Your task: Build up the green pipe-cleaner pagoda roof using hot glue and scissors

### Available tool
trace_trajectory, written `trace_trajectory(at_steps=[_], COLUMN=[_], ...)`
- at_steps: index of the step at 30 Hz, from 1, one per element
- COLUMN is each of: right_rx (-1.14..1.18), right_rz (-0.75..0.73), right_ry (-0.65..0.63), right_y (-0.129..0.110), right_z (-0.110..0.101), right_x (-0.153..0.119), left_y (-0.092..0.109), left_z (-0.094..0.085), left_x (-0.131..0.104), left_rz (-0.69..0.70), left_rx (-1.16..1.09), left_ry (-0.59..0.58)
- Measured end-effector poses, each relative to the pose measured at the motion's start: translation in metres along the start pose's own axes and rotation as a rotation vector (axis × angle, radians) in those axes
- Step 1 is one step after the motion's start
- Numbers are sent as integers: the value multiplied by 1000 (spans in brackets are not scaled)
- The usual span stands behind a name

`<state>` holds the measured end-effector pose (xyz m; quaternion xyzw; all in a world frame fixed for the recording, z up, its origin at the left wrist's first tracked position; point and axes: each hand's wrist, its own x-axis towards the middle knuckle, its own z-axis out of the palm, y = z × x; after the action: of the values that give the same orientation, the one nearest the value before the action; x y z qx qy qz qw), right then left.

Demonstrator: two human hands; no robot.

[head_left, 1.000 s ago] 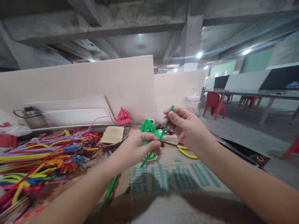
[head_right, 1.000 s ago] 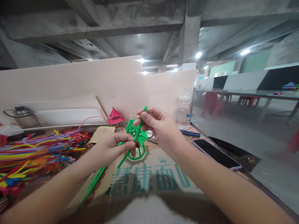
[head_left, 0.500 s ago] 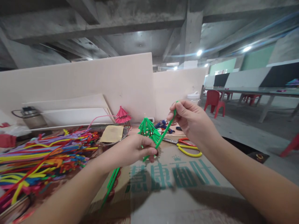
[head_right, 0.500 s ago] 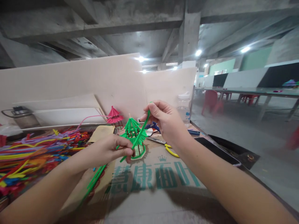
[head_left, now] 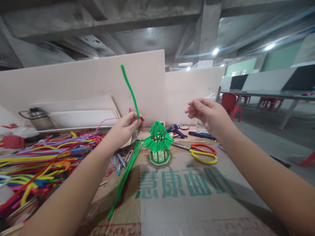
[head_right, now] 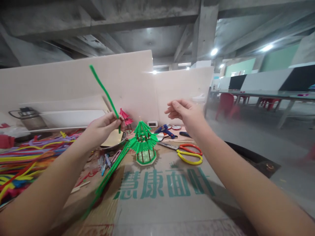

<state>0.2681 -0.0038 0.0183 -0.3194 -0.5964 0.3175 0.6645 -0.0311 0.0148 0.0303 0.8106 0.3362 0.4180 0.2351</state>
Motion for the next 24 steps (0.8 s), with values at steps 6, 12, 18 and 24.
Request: trace_trajectory(at_steps=[6, 12, 18, 24], right_rx=[-441, -817, -867, -888], right_rz=[323, 412, 390, 404], right_ry=[-67, -115, -250, -274], right_y=[85, 144, 168, 183], right_z=[-17, -28, -13, 10], right_x=[21, 38, 35, 34], left_y=[4, 6, -20, -18], left_z=[9, 15, 32, 37], left_x=[5, 30, 49, 38], left_rz=[-105, -135, -111, -37], left_rx=[244, 315, 148, 65], left_ry=[233, 212, 22, 27])
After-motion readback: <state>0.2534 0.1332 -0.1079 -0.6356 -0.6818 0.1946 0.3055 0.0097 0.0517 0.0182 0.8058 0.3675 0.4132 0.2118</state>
